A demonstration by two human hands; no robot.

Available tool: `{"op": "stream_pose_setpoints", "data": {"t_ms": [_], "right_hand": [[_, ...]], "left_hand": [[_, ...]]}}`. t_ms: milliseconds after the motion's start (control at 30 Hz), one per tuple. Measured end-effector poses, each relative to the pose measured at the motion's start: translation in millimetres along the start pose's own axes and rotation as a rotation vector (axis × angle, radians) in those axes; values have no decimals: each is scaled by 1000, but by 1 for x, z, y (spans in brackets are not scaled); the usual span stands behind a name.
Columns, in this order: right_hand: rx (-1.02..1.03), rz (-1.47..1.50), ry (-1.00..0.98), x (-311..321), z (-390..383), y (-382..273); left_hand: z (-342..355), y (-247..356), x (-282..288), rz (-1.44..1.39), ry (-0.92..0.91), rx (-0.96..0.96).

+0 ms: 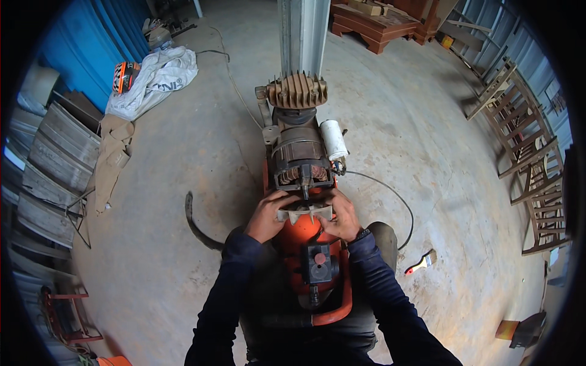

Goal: The recorder is disassembling and cleaning the motor and fan components of an air compressor.

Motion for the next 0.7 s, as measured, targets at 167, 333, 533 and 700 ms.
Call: {"op": "stream_pose_setpoints", "data": {"t_ms": [167,333,533,700], "right_hand": [[-60,-1,-12,-7,-5,6],[-112,-14,-38,-4,-4,7],[-48,-34,-42,-6,-4,-2],[-218,-136,284,-34,-22,-16]], "left_hand": [[-4,13,9,39,146,60],[7,84,21,240,311,-25],[11,45,-11,218,312,-40],[4,25,-15,182,240,-153]]}}
Point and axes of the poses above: each hand's wrist, its own z-axis towards the middle knuckle, its own x-axis out of the back of the hand, y = z × x, the point moved 4 cm from there along z, towards the middle knuckle, and after that the axes turned 4 degrees about -y, right-handed, at the moved point
